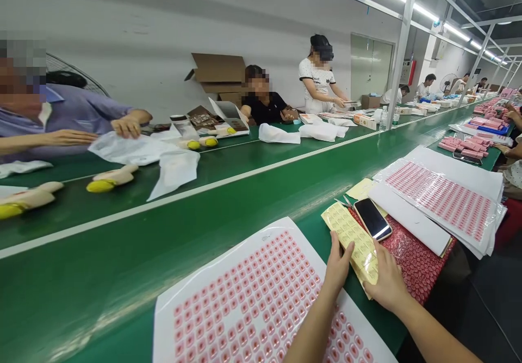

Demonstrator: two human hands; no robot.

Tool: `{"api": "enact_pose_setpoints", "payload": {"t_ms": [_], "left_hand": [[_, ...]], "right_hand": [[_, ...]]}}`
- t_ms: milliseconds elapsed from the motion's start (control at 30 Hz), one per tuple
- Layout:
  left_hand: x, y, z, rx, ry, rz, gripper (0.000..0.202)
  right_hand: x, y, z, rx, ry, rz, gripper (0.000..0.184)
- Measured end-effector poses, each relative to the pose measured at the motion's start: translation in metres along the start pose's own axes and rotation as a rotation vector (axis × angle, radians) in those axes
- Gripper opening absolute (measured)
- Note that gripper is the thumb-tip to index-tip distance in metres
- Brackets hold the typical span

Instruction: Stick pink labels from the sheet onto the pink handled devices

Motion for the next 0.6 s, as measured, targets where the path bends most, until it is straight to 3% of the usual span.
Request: {"api": "enact_pose_setpoints", "payload": {"t_ms": [200, 333, 433, 600], "left_hand": [[0.017, 0.003, -0.009, 0.023, 0.036, -0.046, 0.077], [0.012, -0.005, -0.010, 0.060, 0.008, -0.042, 0.081], [0.011, -0.010, -0.010, 0.069, -0.037, -0.037, 0.085], [0.028, -0.013, -0.015, 0.066, -0.078, -0.114, 0.086]], "right_hand": [[0.002, 0.006, -0.011, 0.080, 0.018, 0.043, 0.076], [0.007, 0.004, -0.010, 0.084, -0.009, 0.010, 0.082], [0.005, -0.006, 0.001, -0.025, -0.040, -0.043, 0.076], [-0.025, -0.030, 0.010, -0.361, -0.064, -0.194, 0.041]]}}
Point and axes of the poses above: each hand's wrist, its own x-axis away from the middle knuckle, its own y-axis out of the palm, z = x × y, the point moved 1 cm from there along -x, towards the middle knuckle, and after that the axes turned 12 degrees about y, right-handed, at the moved point
